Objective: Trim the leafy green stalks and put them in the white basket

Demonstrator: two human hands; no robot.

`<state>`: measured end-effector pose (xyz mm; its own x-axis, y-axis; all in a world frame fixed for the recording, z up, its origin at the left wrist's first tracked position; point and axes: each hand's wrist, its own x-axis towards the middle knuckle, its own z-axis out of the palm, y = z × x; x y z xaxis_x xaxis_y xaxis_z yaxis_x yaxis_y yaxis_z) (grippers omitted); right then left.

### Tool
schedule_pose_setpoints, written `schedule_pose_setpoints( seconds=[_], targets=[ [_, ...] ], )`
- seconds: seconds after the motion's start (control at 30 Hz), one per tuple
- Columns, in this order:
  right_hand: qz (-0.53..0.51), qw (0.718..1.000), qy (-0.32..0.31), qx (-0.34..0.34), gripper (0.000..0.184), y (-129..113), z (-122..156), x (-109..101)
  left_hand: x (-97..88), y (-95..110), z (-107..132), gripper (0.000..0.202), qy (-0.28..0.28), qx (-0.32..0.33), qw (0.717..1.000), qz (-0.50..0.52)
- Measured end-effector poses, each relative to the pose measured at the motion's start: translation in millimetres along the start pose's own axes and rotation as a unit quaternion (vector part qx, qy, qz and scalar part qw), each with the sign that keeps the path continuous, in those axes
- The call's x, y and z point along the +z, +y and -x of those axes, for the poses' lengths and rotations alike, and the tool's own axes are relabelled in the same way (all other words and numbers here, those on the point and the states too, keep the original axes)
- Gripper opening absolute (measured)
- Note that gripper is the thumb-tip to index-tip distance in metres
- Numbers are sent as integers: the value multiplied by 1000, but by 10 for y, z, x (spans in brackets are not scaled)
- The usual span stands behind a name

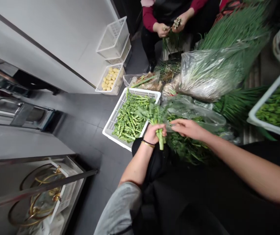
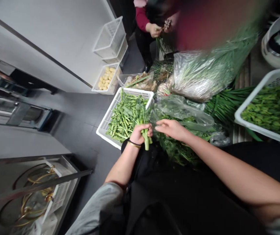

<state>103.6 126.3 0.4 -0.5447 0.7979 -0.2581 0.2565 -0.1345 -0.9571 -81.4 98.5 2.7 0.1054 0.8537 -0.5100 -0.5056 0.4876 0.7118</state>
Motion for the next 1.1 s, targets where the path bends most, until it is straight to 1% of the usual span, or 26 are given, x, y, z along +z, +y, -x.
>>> schedule_pose_setpoints(
  seconds=[0.07,0.13,0.2,0.27,0.33,0.37,0.43,0.53,0.6,0.67,0.73,0.8,0.87,0.93,1.0,1.03,1.07,1.1],
  targets=[
    [-51,998,40,-5,33,-92,-49,63,221,-229,189,25,-12,27,999,-39],
    [-81,993,86,-12,35,-123,0,101,359,-332,338,33,-7,42,998,-39],
    [-122,984,127,-17,35,-118,125,94,418,-363,468,41,-20,33,999,-13],
    [-161,974,161,-18,35,-114,269,48,434,-390,592,46,-42,18,999,2],
    [-191,965,182,-14,34,-133,382,-4,446,-455,703,43,-46,18,999,6],
    [-201,962,186,-11,34,-151,421,-19,460,-502,748,39,-38,30,999,12],
    [-213,958,190,-7,34,-191,477,-9,511,-606,814,34,-8,80,996,32],
    [-203,956,211,6,37,-201,579,124,610,-717,850,33,38,153,986,56],
    [-136,969,207,18,41,-155,695,246,654,-738,849,34,62,192,978,57],
    [-57,986,157,4,44,-93,818,322,663,-737,844,33,84,237,967,45],
    [-31,994,103,-30,44,-62,890,301,645,-744,848,32,101,269,958,18],
    [-53,994,79,-53,42,-90,877,196,624,-774,864,32,111,281,953,-17],
    [-60,993,87,-53,43,-160,797,79,619,-812,888,32,113,280,952,-44],
    [-42,989,129,-59,45,-224,704,32,637,-832,915,32,94,261,960,-40],
    [-68,978,181,-77,48,-235,653,97,668,-818,941,32,47,209,977,2],
    [-110,971,194,-85,49,-213,654,164,683,-800,951,32,16,176,984,33],
    [-166,964,187,-87,50,-174,673,239,695,-778,959,31,-16,142,988,63],
    [-220,958,163,-83,51,-119,707,311,703,-754,965,31,-46,114,988,91]
  ],
)
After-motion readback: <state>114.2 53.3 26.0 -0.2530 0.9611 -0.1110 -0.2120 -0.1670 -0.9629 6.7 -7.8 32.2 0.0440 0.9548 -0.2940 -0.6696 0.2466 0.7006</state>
